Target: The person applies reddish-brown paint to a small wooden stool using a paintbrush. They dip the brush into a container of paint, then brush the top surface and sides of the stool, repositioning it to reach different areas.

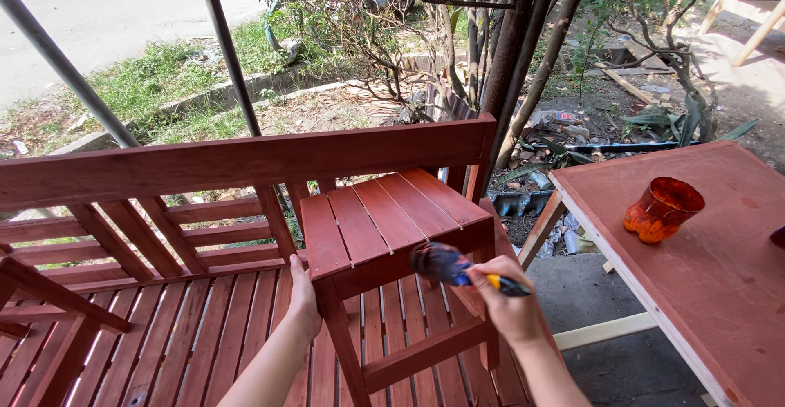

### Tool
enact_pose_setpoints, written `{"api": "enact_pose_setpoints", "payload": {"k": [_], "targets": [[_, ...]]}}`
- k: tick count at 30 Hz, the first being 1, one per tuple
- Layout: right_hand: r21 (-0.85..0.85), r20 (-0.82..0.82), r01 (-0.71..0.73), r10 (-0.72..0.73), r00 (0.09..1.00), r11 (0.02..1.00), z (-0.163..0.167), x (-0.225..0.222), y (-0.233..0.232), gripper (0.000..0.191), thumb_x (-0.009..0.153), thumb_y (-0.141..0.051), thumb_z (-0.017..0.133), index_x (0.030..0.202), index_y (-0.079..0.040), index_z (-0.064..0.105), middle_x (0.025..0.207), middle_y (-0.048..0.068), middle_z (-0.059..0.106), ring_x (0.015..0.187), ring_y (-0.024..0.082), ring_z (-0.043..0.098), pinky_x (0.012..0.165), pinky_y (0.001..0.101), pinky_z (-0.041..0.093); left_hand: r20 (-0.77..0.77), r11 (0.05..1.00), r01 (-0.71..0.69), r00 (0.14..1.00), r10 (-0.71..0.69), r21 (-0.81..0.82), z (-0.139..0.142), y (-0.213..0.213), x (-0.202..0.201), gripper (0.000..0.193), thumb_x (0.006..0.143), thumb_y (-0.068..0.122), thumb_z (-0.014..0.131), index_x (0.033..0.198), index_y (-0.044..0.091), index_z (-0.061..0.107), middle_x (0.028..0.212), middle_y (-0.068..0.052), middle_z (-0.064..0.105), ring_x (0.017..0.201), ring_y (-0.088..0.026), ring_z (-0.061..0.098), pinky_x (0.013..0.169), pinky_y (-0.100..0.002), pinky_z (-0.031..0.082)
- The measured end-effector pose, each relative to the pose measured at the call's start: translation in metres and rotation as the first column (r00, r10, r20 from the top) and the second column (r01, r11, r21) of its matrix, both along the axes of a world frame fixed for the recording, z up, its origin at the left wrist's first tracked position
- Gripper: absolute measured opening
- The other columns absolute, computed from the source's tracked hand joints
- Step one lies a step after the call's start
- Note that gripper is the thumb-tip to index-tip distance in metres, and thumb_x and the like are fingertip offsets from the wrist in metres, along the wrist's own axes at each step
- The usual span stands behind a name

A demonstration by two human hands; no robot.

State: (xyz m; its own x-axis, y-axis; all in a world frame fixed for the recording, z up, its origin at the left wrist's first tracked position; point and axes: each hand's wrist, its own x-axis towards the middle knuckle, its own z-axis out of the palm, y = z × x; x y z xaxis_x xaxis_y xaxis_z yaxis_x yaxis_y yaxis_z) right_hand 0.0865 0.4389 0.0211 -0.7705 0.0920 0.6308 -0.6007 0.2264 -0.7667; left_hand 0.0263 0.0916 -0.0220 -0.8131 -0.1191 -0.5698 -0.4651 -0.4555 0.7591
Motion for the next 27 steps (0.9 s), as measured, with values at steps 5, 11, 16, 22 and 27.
{"api": "enact_pose_setpoints", "payload": {"k": [5, 11, 16, 22, 27], "targets": [[0.163, 0.042, 0.339, -0.350, 0.936, 0.927, 0.003, -0.015, 0.076, 0.021, 0.096, -0.030, 0.068, 0.094, -0.009, 0.068, 0.086, 0.006, 0.073, 0.075, 0.012, 0.075, 0.064, 0.0246, 0.060, 0.038, 1.000, -0.010, 0.999, 0.009, 0.025, 0.008, 0.002, 0.000, 0.090, 0.094, 0.078, 0.017, 0.142, 0.013, 0.058, 0.142, -0.012, 0.064, 0.128, -0.032, 0.060, 0.104, -0.053, 0.048], [-0.406, 0.243, 0.490, -0.425, 0.872, 0.772, -0.013, -0.021, 0.113, 0.024, 0.107, -0.027, 0.066, 0.108, -0.005, 0.056, 0.106, 0.013, 0.067, 0.090, 0.022, 0.072, 0.079, 0.0281, 0.065, 0.006, 0.992, -0.003, 1.000, 0.002, 0.127, 0.000, -0.008, -0.016, 0.094, 0.096, 0.079, 0.017, 0.140, 0.007, 0.058, 0.144, -0.015, 0.063, 0.131, -0.031, 0.059, 0.110, -0.048, 0.044], [-0.850, 0.353, 0.334, -0.030, 0.935, 0.407, -0.046, -0.058, 0.131, 0.034, 0.109, -0.043, 0.053, 0.124, -0.013, 0.049, 0.124, 0.011, 0.058, 0.111, 0.025, 0.066, 0.105, 0.0404, 0.056, 0.133, 0.988, -0.017, 0.991, -0.004, 0.156, -0.025, -0.025, -0.044, 0.094, 0.098, 0.079, 0.018, 0.139, 0.004, 0.057, 0.143, -0.015, 0.062, 0.133, -0.032, 0.057, 0.113, -0.051, 0.042], [-0.874, 0.414, 0.343, 0.160, 0.896, 0.344, -0.084, -0.118, 0.113, 0.058, 0.097, -0.069, 0.033, 0.130, -0.023, 0.047, 0.118, 0.011, 0.057, 0.105, 0.029, 0.064, 0.108, 0.0513, 0.046, 0.187, 0.982, -0.018, 0.982, -0.018, 0.189, -0.051, -0.041, -0.078, 0.084, 0.100, 0.074, 0.024, 0.137, 0.007, 0.060, 0.141, -0.020, 0.065, 0.128, -0.035, 0.062, 0.108, -0.054, 0.048], [-0.833, 0.380, 0.215, 0.244, 0.892, 0.511, -0.121, -0.165, 0.118, 0.080, 0.105, -0.081, 0.027, 0.149, -0.017, 0.048, 0.123, 0.013, 0.050, 0.101, 0.023, 0.052, 0.108, 0.0561, 0.042, 0.313, 0.982, 0.026, 0.946, -0.085, 0.188, -0.036, -0.028, -0.069, 0.085, 0.100, 0.074, 0.020, 0.141, 0.011, 0.059, 0.139, -0.019, 0.064, 0.126, -0.038, 0.061, 0.108, -0.063, 0.046]]}}
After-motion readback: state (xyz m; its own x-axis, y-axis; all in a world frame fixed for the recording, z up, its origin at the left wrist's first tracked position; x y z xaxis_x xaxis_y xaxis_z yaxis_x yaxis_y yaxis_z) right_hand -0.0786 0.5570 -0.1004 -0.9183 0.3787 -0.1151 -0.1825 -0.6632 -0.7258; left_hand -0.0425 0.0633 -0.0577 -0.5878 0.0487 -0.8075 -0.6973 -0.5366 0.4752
